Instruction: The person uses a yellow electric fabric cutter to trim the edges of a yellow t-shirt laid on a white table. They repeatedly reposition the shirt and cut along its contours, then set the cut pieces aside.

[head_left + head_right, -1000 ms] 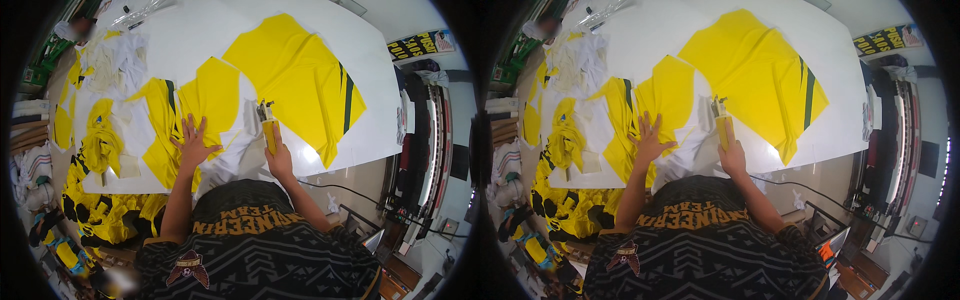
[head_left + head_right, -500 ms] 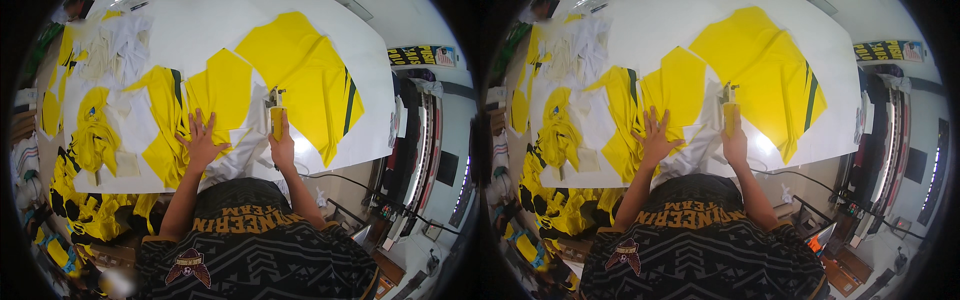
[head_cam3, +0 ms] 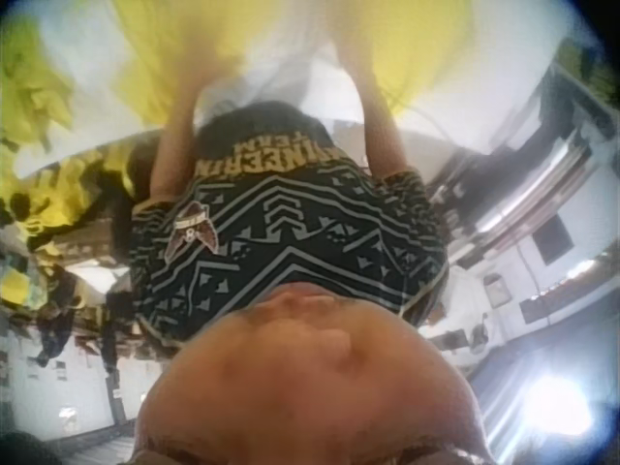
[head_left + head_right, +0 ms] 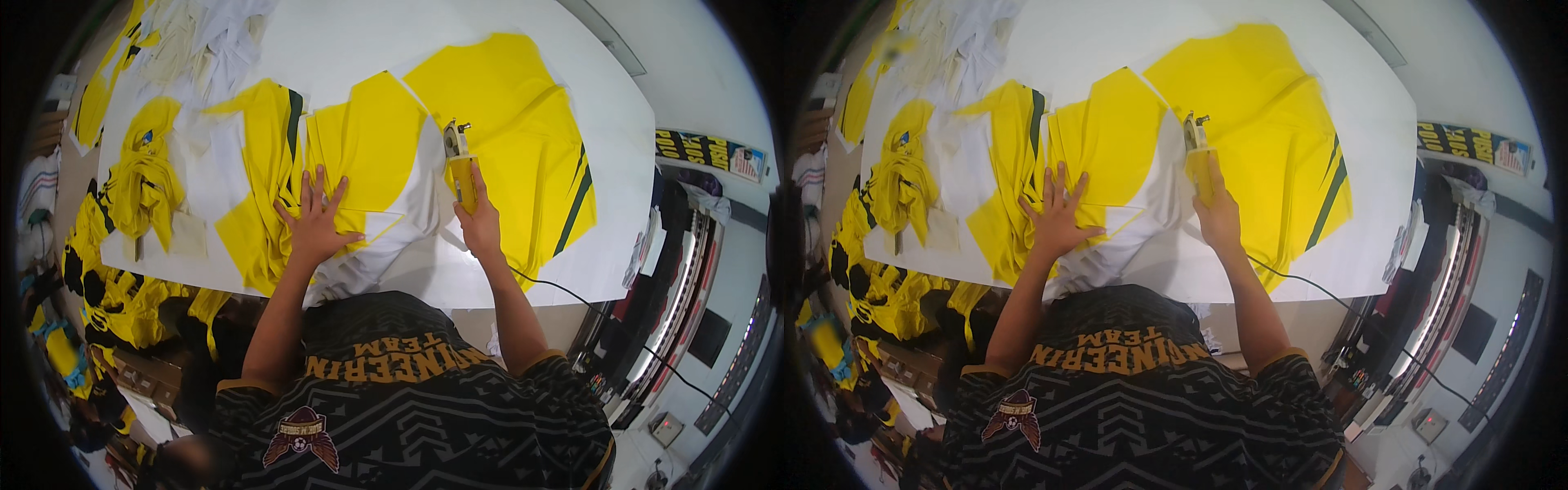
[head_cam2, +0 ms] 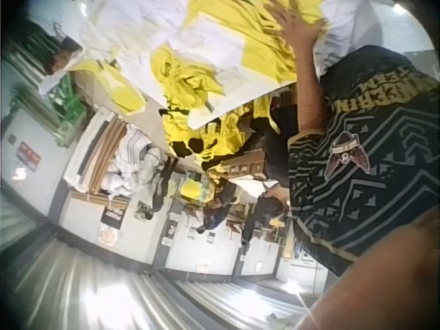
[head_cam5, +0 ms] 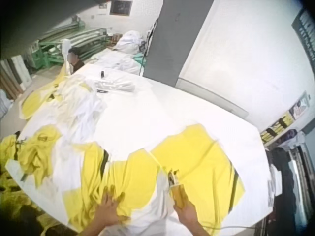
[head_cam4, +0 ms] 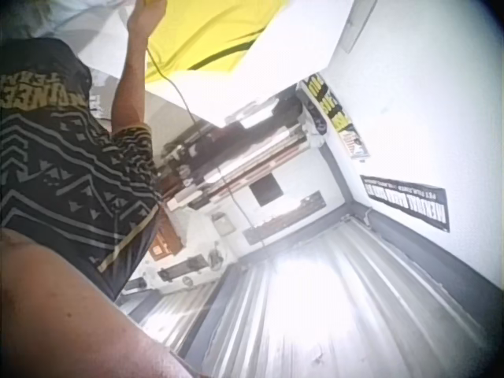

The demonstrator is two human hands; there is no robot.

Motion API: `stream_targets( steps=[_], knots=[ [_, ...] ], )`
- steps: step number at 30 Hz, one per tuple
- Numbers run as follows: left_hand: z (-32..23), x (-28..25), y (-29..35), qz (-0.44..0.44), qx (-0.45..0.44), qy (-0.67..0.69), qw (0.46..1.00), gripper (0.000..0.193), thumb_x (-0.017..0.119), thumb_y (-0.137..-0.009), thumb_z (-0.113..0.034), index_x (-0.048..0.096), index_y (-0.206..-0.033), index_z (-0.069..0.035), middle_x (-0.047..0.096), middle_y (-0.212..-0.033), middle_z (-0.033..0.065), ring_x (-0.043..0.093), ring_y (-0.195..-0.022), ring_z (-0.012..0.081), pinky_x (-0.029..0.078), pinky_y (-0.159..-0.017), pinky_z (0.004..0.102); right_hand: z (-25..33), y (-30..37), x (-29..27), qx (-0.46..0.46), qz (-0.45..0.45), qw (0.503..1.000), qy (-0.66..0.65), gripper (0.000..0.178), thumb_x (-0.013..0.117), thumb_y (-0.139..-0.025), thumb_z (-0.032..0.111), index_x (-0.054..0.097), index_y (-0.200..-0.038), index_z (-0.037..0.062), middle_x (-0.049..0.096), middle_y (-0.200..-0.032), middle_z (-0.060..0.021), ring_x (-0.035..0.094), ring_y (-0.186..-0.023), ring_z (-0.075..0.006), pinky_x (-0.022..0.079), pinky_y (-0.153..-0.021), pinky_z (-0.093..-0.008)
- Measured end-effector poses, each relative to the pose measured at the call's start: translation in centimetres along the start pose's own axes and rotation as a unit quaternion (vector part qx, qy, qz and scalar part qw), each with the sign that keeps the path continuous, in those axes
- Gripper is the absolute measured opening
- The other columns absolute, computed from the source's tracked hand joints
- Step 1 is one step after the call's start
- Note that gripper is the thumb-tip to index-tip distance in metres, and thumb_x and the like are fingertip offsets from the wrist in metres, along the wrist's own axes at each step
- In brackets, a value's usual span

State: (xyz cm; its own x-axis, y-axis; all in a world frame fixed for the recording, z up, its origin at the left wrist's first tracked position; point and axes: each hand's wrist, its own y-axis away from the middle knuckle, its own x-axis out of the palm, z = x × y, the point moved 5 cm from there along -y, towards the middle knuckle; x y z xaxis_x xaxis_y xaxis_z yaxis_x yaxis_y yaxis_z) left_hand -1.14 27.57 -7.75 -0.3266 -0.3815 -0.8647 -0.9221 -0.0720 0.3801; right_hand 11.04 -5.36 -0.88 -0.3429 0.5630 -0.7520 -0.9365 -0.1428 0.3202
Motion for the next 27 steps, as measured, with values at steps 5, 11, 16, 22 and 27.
stream_targets(
  steps=[5, 11, 16, 22, 27],
  knots=[
    [0.0, -0.2, -0.1, -0.004, -0.017, -0.006, 1.000, 0.128, 0.086, -0.070, -0.081, 0.029, -0.179, -0.046, -0.002, -0.194, 0.0063, -0.003, -0.178, 0.0360, 0.001, -0.115, 0.0983, 1.1, -2.7, -2.0, -0.029, 0.055, 0.998, 0.017, 0.095, 0.071, -0.101, 0.012, 0.024, -0.182, 0.0320, 0.072, -0.146, -0.0291, 0.076, -0.119, -0.0464, 0.059, -0.108, -0.0478],
    [-0.2, -0.7, 0.1, 0.000, -0.027, -0.007, 1.000, 0.130, 0.088, -0.069, -0.079, 0.027, -0.179, -0.048, -0.005, -0.194, 0.0048, -0.004, -0.178, 0.0356, 0.000, -0.115, 0.0984, 2.6, -6.4, -3.0, -0.076, 0.088, 0.993, 0.005, 0.093, 0.071, -0.100, 0.011, 0.028, -0.181, 0.0280, 0.069, -0.151, -0.0293, 0.069, -0.134, -0.0488, 0.054, -0.118, -0.0479],
    [-0.2, -0.7, 0.1, 0.000, -0.030, 0.000, 1.000, 0.132, 0.088, -0.067, -0.080, 0.026, -0.179, -0.050, -0.003, -0.194, 0.0032, -0.004, -0.178, 0.0349, 0.000, -0.115, 0.0982, 3.7, -9.2, -3.7, -0.086, 0.114, 0.989, 0.025, 0.093, 0.072, -0.100, 0.009, 0.030, -0.180, 0.0287, 0.068, -0.154, -0.0271, 0.068, -0.136, -0.0491, 0.053, -0.118, -0.0485],
    [-0.9, -1.6, 0.2, 0.029, -0.045, 0.011, 0.999, 0.132, 0.089, -0.066, -0.079, 0.029, -0.179, -0.047, -0.003, -0.194, 0.0054, -0.005, -0.178, 0.0355, -0.003, -0.118, 0.0955, 5.7, -12.0, -3.5, -0.138, 0.120, 0.983, 0.023, 0.092, 0.073, -0.099, 0.010, 0.032, -0.179, 0.0334, 0.067, -0.155, -0.0268, 0.067, -0.136, -0.0509, 0.054, -0.117, -0.0499],
    [-0.9, -1.0, 0.9, 0.015, -0.037, 0.002, 0.999, 0.134, 0.088, -0.064, -0.081, 0.027, -0.179, -0.051, -0.002, -0.194, 0.0011, -0.004, -0.178, 0.0338, 0.002, -0.117, 0.0975, 7.8, -15.4, -2.3, -0.200, 0.123, 0.972, 0.025, 0.094, 0.074, -0.097, 0.014, 0.032, -0.178, 0.0373, 0.068, -0.153, -0.0263, 0.070, -0.125, -0.0513, 0.057, -0.110, -0.0500]
  ],
)
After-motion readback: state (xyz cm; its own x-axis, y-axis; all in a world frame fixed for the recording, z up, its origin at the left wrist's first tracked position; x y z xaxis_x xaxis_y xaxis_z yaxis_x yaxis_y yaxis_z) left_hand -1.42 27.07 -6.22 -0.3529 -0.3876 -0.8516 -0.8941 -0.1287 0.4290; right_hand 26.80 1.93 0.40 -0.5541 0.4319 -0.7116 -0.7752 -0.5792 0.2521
